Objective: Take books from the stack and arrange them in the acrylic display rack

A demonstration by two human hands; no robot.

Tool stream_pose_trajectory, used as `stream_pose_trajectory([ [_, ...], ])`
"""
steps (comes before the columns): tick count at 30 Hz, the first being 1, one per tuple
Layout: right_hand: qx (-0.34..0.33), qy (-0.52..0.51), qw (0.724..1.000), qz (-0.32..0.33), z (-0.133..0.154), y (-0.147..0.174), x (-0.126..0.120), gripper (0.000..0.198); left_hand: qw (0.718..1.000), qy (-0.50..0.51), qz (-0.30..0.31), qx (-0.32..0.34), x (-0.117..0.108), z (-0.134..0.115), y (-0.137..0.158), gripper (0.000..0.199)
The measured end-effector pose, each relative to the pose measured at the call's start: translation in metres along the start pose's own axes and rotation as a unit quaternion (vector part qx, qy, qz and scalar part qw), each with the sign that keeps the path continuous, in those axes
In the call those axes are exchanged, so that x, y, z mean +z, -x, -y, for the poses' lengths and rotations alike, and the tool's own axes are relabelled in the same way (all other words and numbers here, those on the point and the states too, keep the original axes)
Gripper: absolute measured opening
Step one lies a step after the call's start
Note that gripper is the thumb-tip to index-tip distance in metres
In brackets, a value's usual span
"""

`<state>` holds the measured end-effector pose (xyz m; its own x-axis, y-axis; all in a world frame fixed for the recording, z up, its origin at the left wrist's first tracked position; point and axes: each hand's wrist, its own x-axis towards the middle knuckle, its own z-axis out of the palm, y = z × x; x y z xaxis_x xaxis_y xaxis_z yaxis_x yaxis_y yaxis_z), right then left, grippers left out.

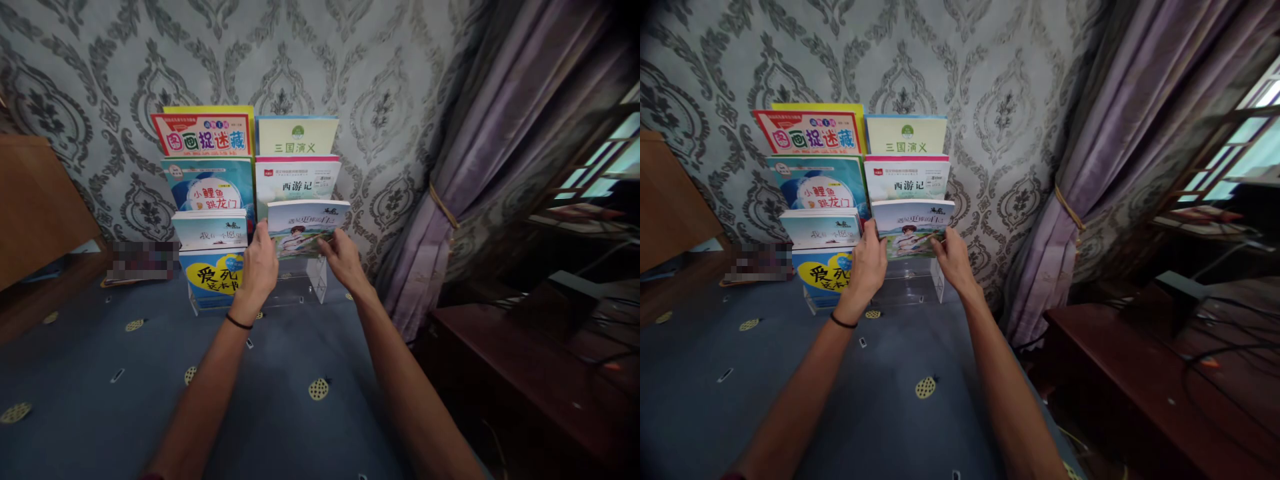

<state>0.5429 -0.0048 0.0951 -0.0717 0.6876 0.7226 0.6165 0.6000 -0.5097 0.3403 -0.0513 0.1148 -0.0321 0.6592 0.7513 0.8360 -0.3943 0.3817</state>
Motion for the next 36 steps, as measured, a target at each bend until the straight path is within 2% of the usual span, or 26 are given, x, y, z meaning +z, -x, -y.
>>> stream_pose_trajectory([
  [6, 0.018, 0.007, 1.000, 0.007, -0.011, 0.002, 0.010, 0.016, 1.000, -0.002, 0.021, -0.008, 0.017, 0.010, 0.003, 0.051],
  [11, 0.032, 0.001, 0.999, -0.009, -0.015, 0.005, 0.018, 0.017, 0.998, -0.034, 0.043, -0.004, 0.019, 0.012, 0.006, 0.051],
  [18, 0.068, 0.000, 0.992, -0.106, -0.010, 0.008, 0.026, 0.037, 0.992, -0.111, 0.060, -0.011, 0.017, 0.005, 0.008, 0.058],
  [24, 0.091, -0.034, 0.983, -0.153, -0.004, 0.009, 0.029, 0.030, 0.996, -0.034, 0.070, -0.034, 0.027, 0.006, 0.012, 0.069],
  [28, 0.098, -0.031, 0.985, -0.137, 0.001, 0.009, 0.028, 0.023, 0.997, -0.001, 0.065, -0.036, 0.032, 0.006, 0.014, 0.075],
  [36, 0.085, -0.031, 0.992, -0.088, 0.004, 0.010, 0.028, 0.020, 0.997, 0.019, 0.064, -0.042, 0.032, 0.005, 0.014, 0.066],
])
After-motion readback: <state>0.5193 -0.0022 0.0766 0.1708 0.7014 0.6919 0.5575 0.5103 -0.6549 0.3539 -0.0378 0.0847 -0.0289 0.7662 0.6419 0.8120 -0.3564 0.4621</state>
